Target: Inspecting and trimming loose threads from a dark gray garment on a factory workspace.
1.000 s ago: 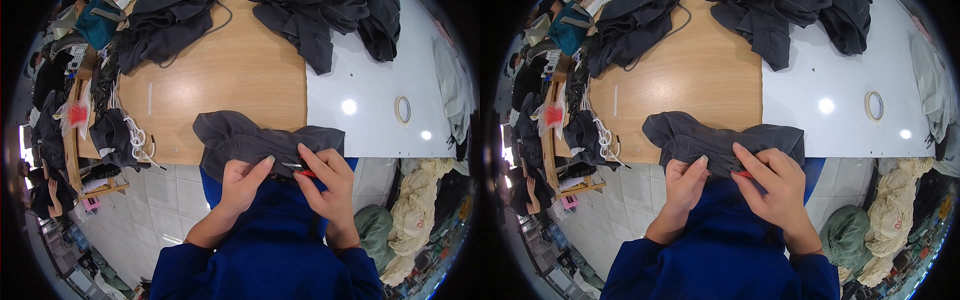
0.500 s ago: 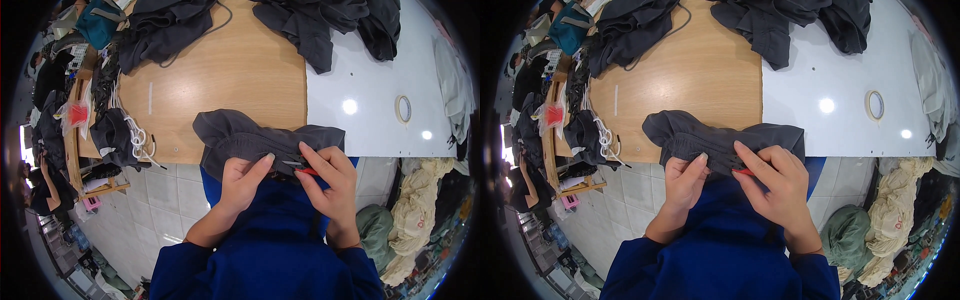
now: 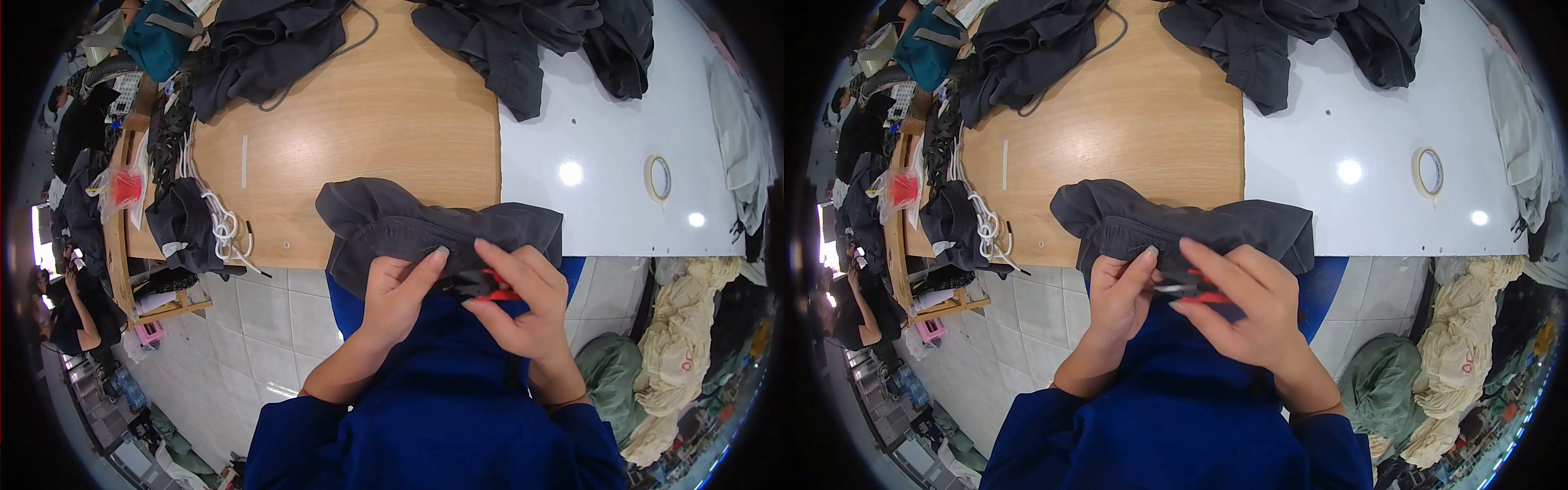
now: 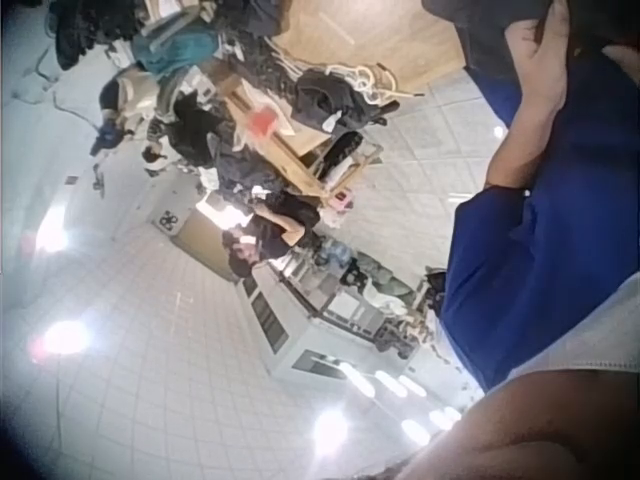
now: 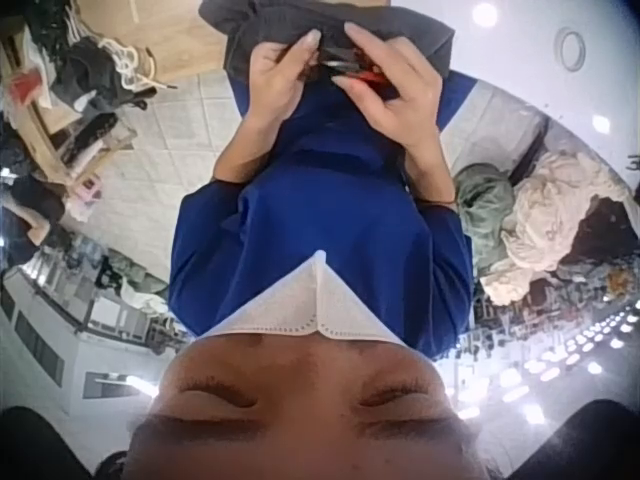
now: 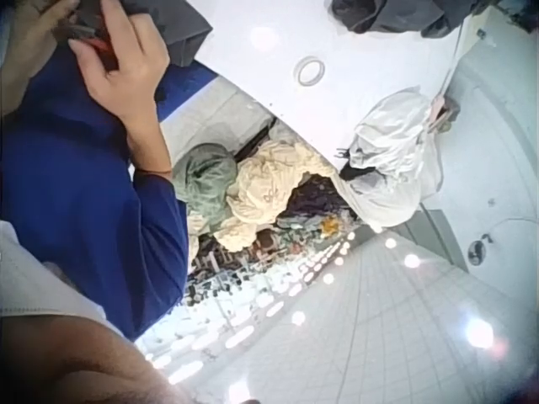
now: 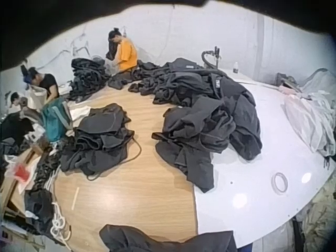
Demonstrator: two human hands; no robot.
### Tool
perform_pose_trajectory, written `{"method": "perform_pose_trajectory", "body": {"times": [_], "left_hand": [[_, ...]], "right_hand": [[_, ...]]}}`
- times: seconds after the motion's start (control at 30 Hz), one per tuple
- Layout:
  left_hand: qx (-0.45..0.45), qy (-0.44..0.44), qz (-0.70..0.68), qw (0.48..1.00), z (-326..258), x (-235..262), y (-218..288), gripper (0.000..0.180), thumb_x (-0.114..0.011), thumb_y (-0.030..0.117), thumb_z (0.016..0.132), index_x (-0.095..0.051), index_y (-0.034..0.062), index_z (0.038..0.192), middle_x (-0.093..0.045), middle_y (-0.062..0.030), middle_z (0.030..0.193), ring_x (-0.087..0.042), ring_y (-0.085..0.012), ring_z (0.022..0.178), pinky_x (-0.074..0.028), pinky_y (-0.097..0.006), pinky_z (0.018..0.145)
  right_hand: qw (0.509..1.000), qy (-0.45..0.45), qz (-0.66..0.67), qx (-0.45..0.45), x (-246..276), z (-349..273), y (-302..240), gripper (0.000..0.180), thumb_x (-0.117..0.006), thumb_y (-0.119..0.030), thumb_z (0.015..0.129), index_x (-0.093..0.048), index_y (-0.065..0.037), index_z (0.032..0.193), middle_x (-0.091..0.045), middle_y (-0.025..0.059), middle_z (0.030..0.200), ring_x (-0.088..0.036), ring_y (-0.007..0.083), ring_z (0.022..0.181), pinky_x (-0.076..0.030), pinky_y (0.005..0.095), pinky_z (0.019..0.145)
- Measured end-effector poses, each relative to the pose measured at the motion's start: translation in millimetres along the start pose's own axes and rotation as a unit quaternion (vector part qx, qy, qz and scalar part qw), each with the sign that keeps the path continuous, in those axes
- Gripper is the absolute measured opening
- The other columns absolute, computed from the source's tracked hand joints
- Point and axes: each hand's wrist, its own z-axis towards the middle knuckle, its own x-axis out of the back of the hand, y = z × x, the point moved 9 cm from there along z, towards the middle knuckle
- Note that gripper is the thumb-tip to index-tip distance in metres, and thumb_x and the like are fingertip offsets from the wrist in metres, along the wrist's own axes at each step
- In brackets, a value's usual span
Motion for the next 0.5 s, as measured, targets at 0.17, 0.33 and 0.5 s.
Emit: {"method": "perform_pose_trajectory", "body": {"times": [0.17,0.33,0.5], "left_hand": [[0.013,-0.060,0.024,0.998,-1,-4,-4,0.020,-0.052,0.005,0.090,-0.059,-0.0057,0.105,-0.062,-0.0082,0.100,-0.056,-0.0115,0.092,-0.045,-0.026,0.083],[-0.008,-0.040,0.037,0.998,-4,4,-6,0.020,-0.051,0.004,0.090,-0.059,-0.0064,0.105,-0.062,-0.0082,0.100,-0.056,-0.0118,0.091,-0.045,-0.026,0.083],[-0.011,-0.052,-0.004,0.999,-2,7,-6,0.023,-0.047,0.002,0.091,-0.053,-0.0039,0.111,-0.059,-0.0136,0.109,-0.059,-0.0176,0.096,-0.047,-0.031,0.084]], "right_hand": [[0.998,0.019,-0.041,0.033,-12,-3,11,0.046,-0.071,-0.001,0.054,-0.067,-0.007,0.099,-0.051,0.0025,0.058,-0.048,0.0141,0.048,-0.037,0.0249,0.045],[0.997,0.045,0.055,0.023,-18,-3,13,0.024,-0.066,0.003,0.054,-0.064,-0.007,0.076,-0.056,0.0025,0.058,-0.051,0.0157,0.047,-0.037,0.0259,0.045],[0.977,-0.121,0.112,0.133,-27,-14,-14,0.022,-0.070,-0.002,0.053,-0.064,-0.011,0.073,-0.052,0.0002,0.053,-0.050,0.0163,0.045,-0.035,0.0271,0.043]]}}
